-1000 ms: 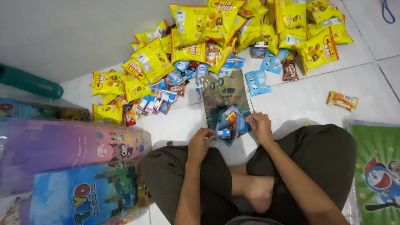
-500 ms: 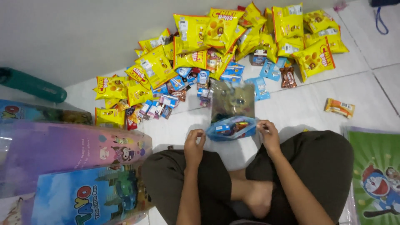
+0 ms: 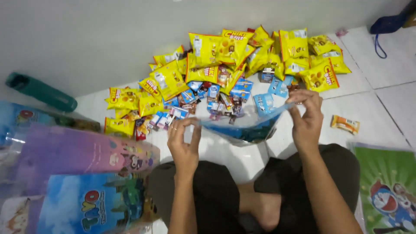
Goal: Packing small snack packets into a larger blue plastic bag while sitting on the floor.
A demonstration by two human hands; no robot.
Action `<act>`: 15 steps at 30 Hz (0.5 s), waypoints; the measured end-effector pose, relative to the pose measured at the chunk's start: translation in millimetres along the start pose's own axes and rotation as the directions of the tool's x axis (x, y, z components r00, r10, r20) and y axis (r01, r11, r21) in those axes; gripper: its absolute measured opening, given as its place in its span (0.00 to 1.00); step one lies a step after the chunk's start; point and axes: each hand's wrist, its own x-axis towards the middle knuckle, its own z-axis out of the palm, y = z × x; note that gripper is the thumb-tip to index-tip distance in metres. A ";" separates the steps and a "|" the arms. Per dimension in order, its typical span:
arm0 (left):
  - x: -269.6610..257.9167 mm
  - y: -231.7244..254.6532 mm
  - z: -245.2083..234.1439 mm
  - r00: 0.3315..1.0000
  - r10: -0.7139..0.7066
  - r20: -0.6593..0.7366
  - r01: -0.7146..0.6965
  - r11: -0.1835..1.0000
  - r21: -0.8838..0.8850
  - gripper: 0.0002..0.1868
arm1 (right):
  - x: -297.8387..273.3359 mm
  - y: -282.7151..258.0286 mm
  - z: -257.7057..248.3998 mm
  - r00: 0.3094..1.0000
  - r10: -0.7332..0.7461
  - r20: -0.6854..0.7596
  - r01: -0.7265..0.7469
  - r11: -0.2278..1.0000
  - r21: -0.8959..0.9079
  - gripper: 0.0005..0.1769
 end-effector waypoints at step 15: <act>-18.1 -65.0 48.0 0.965 -0.253 0.060 0.255 0.871 -0.421 0.03 | -19.6 80.7 18.3 0.955 0.293 0.054 -0.297 0.948 0.111 0.05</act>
